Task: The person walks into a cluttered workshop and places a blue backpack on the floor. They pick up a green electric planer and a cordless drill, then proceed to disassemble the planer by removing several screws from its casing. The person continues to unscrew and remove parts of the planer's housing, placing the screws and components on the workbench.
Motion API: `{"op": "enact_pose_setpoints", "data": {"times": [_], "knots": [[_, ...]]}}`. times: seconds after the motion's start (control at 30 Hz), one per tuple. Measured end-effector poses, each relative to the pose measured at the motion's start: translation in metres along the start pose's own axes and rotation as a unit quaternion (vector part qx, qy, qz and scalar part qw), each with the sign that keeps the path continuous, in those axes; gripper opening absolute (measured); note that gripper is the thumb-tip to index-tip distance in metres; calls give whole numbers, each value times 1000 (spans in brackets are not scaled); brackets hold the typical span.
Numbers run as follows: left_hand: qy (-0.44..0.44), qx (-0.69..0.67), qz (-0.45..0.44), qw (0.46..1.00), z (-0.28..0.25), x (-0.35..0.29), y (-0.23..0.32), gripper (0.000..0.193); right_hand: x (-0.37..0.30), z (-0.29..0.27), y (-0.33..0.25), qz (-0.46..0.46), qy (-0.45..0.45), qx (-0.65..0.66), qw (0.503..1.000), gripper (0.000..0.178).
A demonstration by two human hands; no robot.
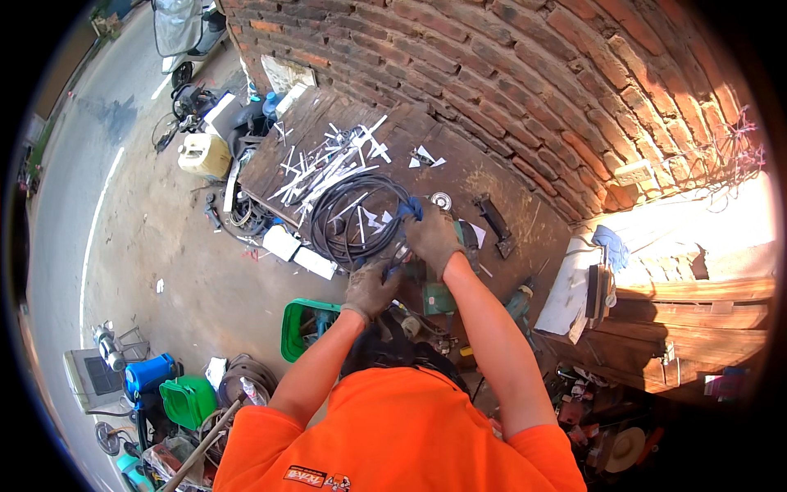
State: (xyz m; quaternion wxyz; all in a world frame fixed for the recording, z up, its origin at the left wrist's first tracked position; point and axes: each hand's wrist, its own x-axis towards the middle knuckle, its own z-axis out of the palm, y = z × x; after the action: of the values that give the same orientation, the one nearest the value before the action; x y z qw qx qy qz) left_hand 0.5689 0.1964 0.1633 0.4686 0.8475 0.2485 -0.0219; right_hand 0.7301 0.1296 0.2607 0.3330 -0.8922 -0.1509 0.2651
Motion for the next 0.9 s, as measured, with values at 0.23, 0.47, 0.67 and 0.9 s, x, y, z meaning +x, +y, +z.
{"op": "enact_pose_setpoints", "data": {"times": [0.23,0.47,0.67,0.9], "knots": [[-164,-228,-49,959,-2,16,-7,39,61,18,98,-75,39,19,996,26],[-6,-144,270,952,21,45,-57,31,25,10,45,4,-71,215,974,23],[-57,-234,-74,968,51,55,-58,36,13,14,71,-94,-89,52,990,21],[60,-40,-59,996,26,22,-13,50,11,-39,45,-7,-35,616,787,27]]}}
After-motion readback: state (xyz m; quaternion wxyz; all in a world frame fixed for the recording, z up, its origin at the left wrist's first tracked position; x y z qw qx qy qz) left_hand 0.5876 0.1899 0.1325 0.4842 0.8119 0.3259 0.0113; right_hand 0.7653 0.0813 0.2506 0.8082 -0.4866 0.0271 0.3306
